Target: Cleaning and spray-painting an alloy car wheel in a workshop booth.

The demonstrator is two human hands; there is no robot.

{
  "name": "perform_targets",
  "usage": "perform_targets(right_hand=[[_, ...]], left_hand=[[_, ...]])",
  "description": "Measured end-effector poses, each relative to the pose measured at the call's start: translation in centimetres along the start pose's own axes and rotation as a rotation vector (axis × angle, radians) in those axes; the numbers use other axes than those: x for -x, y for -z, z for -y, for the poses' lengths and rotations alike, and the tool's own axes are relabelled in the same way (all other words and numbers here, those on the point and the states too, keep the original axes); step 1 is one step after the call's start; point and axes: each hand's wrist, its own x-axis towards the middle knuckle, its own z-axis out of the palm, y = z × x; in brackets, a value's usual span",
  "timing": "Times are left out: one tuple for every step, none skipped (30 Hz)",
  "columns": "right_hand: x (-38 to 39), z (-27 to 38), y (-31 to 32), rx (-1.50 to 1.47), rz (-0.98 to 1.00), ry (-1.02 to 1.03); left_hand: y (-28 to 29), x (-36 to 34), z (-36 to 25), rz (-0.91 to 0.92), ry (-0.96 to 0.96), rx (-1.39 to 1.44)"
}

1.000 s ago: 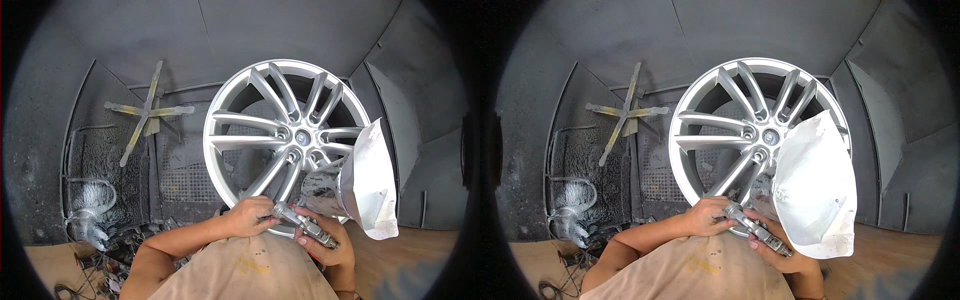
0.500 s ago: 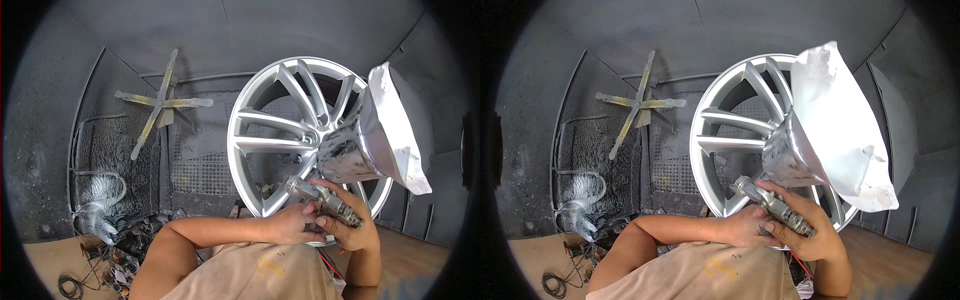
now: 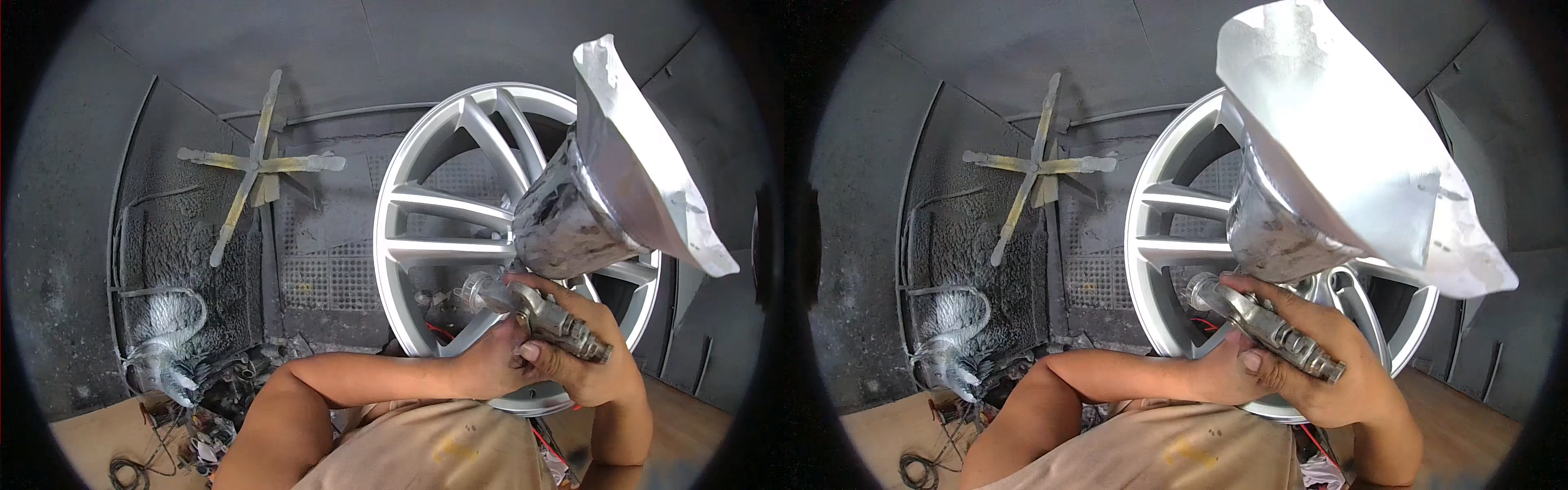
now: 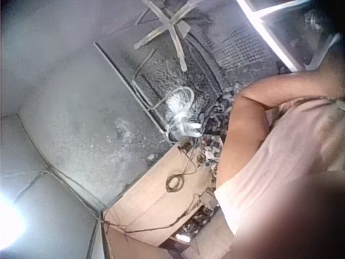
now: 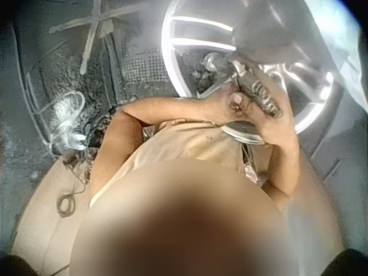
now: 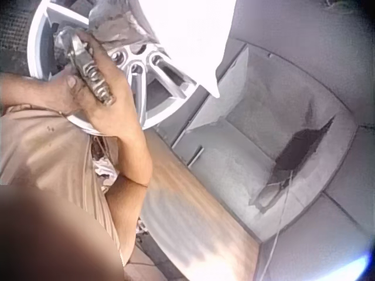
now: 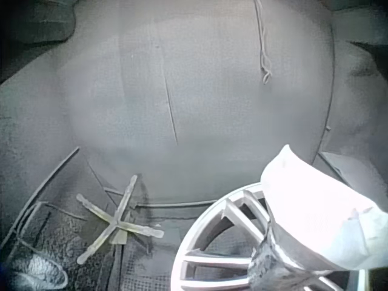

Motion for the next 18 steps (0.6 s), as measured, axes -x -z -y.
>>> perform_targets(right_hand=[[-0.5, -0.1, 0.3, -0.006, 0.001, -0.004], [-0.9, -0.1, 0.5, 0.014, 0.007, 0.011], [-1.4, -0.1, 0.6, 0.036, 0.016, 0.026], [-1.8, 0.1, 0.7, 0.031, 0.018, 0.023], [-2.3, 0.5, 0.9, 0.043, 0.042, -0.010], [-2.6, 0.7, 1.0, 0.053, 0.062, -0.046], [-2.8, 0.7, 1.1, 0.047, 0.061, -0.050], [-3.0, 0.8, 1.1, 0.041, 0.051, -0.074], [-3.2, 0.8, 1.0, 0.038, 0.044, -0.095], [-3.4, 0.6, 1.0, 0.037, 0.045, -0.097], [-3.6, 0.3, 1.0, 0.062, 0.048, -0.044], [-3.9, 0.1, 0.9, 0.088, 0.051, 0.009], [-4.1, 0.2, 0.8, 0.087, 0.052, 0.006], [-4.4, 0.3, 0.7, 0.086, 0.049, 0.002], [-4.6, 0.3, 0.7, 0.086, 0.046, -0.002], [-4.8, 0.3, 0.6, 0.085, 0.046, -0.004], [-5.1, 0.4, 0.4, 0.086, 0.049, -0.007], [-5.3, 0.3, 0.4, 0.086, 0.054, -0.011]], left_hand=[[0.2, -0.3, -0.5, 0.009, -0.028, -0.036], [0.4, -0.6, -0.8, 0.018, -0.056, -0.072], [0.6, -0.7, -0.5, 0.014, -0.051, -0.071], [0.6, -1.0, -0.1, 0.008, -0.032, -0.046], [0.7, -1.1, 0.2, 0.002, -0.013, -0.021], [0.7, -1.3, 0.1, 0.002, -0.005, -0.020], [0.6, -1.4, -0.2, -0.038, -0.012, 0.012], [0.6, -1.5, -0.3, -0.079, -0.019, 0.043], [0.8, -1.5, -0.3, -0.081, -0.017, 0.044], [1.0, -1.5, -0.2, -0.048, 0.026, 0.106], [1.1, -1.5, -0.1, -0.015, 0.069, 0.168], [1.3, -1.4, 0.0, -0.016, 0.071, 0.170], [1.4, -1.4, 0.2, -0.030, 0.019, 0.093], [1.6, -1.4, 0.4, -0.043, -0.032, 0.015], [1.7, -1.5, 0.9, -0.044, -0.030, 0.018], [1.9, -1.5, 1.5, -0.038, -0.072, -0.040], [2.1, -1.5, 1.7, -0.031, -0.115, -0.098], [2.3, -1.6, 1.7, -0.033, -0.111, -0.097]])
